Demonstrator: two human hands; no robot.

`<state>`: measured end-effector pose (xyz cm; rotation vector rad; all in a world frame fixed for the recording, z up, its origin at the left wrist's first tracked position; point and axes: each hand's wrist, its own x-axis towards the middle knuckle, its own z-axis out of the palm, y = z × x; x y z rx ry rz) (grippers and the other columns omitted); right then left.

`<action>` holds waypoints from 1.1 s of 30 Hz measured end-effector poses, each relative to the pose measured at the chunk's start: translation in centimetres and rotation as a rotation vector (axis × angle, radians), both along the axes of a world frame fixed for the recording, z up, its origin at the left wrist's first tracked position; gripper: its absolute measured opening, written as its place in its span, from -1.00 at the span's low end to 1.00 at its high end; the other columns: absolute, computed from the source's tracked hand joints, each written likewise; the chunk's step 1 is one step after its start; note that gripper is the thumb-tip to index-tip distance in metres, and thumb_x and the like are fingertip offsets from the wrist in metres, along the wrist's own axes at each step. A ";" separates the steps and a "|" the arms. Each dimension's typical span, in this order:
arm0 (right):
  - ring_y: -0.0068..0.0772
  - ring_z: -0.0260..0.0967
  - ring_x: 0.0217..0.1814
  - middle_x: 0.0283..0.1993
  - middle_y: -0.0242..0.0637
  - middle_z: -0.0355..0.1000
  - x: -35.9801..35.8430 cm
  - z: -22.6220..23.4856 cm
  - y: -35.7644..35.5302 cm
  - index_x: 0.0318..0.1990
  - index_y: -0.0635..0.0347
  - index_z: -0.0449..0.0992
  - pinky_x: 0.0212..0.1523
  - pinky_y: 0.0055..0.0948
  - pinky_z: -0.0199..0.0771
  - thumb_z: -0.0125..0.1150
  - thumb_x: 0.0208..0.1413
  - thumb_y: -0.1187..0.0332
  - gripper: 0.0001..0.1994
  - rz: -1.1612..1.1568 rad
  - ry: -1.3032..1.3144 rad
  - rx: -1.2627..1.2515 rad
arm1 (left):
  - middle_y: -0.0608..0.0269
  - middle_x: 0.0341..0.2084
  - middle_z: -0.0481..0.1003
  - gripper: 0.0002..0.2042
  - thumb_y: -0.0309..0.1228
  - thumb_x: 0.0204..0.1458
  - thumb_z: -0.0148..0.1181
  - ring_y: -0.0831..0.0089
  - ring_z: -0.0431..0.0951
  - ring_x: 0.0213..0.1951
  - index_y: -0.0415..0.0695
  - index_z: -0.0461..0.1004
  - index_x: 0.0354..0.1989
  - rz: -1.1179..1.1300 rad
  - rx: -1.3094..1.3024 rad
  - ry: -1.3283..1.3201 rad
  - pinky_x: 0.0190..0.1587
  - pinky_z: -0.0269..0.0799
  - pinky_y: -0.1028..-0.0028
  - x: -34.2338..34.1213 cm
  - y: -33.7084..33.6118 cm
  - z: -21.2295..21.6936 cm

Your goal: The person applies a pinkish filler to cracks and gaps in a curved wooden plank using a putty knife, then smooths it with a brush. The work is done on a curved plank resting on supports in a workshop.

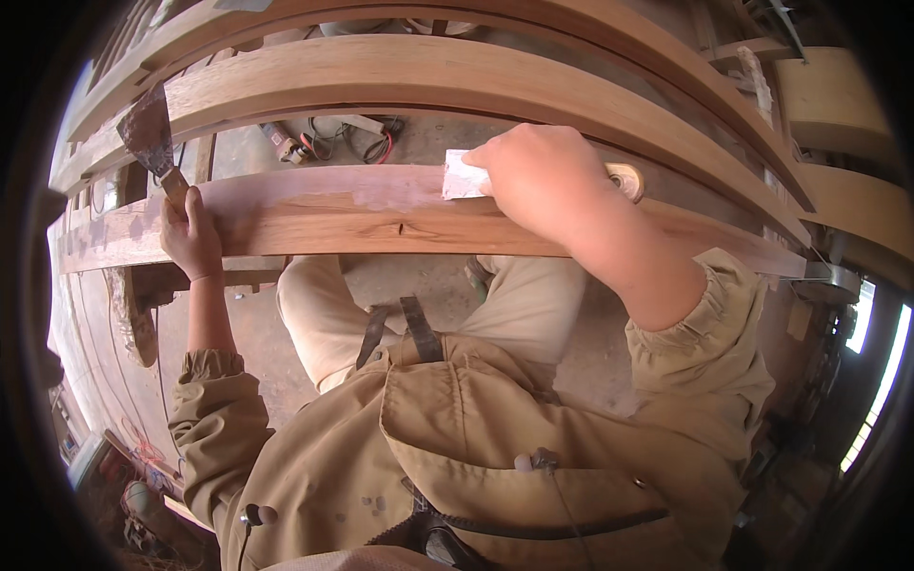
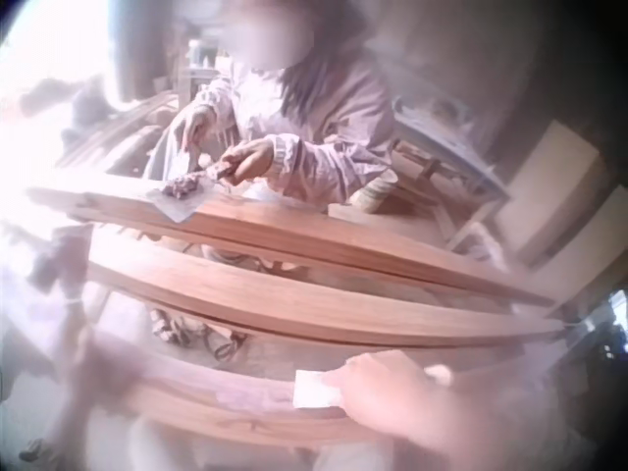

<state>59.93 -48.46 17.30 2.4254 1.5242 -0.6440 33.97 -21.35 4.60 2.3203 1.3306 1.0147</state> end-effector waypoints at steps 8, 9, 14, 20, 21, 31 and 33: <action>-0.12 0.43 -0.20 -0.24 -0.16 0.50 0.4 0.9 0.1 -0.12 -0.06 0.57 -0.17 -0.25 0.41 0.16 -0.02 0.28 -0.73 -0.070 0.011 0.043 | 0.03 -0.52 0.46 -0.68 -0.13 0.02 0.08 0.03 0.46 -0.43 -0.19 0.40 -0.39 -0.009 0.023 -0.005 -0.33 0.33 0.23 0.0 0.0 0.0; -0.12 0.43 -0.20 -0.24 -0.16 0.50 0.0 0.9 0.4 -0.13 -0.05 0.58 -0.17 -0.25 0.41 0.16 -0.03 0.28 -0.74 -0.131 0.057 0.098 | 0.00 -0.51 0.47 -0.67 -0.12 0.03 0.07 0.00 0.46 -0.42 -0.20 0.41 -0.38 -0.009 0.016 -0.002 -0.33 0.33 0.20 0.0 0.0 0.0; -0.12 0.43 -0.20 -0.24 -0.19 0.51 1.5 0.4 -0.7 -0.14 -0.03 0.58 -0.15 -0.24 0.41 0.19 -0.05 0.31 -0.73 -0.086 -0.031 -0.041 | -0.05 -0.50 0.47 -0.65 -0.10 0.05 0.04 -0.05 0.46 -0.39 -0.21 0.43 -0.35 -0.027 0.018 0.008 -0.31 0.32 0.16 0.2 0.0 0.3; -0.21 0.41 -0.07 -0.06 -0.21 0.47 3.6 1.7 -1.7 -0.07 0.01 0.54 -0.03 -0.38 0.35 0.22 -0.05 0.33 -0.68 -0.348 0.200 0.028 | -0.04 -0.48 0.48 -0.66 -0.12 0.04 0.05 -0.03 0.47 -0.38 -0.22 0.42 -0.35 -0.010 0.023 0.009 -0.30 0.33 0.19 0.0 0.1 0.1; -0.18 0.42 -0.09 -0.07 -0.21 0.47 3.6 1.2 -2.0 -0.07 -0.01 0.54 -0.05 -0.36 0.37 0.23 -0.07 0.31 -0.67 -0.335 0.216 0.071 | -0.04 -0.48 0.48 -0.66 -0.12 0.04 0.05 -0.02 0.47 -0.38 -0.22 0.43 -0.35 -0.010 0.010 -0.008 -0.30 0.33 0.19 0.1 -0.1 0.2; -0.17 0.42 -0.09 -0.10 -0.27 0.49 4.2 -2.1 -5.8 -0.08 -0.17 0.55 -0.05 -0.32 0.38 0.22 -0.07 0.22 -0.68 -0.310 0.218 0.231 | 0.00 -0.47 0.50 -0.68 -0.13 0.04 0.06 0.01 0.49 -0.38 -0.19 0.44 -0.34 0.005 0.019 0.019 -0.29 0.34 0.21 -0.2 0.2 0.1; -0.18 0.42 -0.09 -0.12 -0.27 0.50 3.6 -1.5 -4.3 -0.09 -0.15 0.56 -0.05 -0.31 0.38 0.22 -0.07 0.22 -0.69 -0.278 0.212 0.289 | -0.01 -0.48 0.51 -0.69 -0.15 0.03 0.08 -0.02 0.50 -0.37 -0.19 0.44 -0.34 0.002 0.017 0.012 -0.30 0.35 0.18 -0.1 0.2 0.1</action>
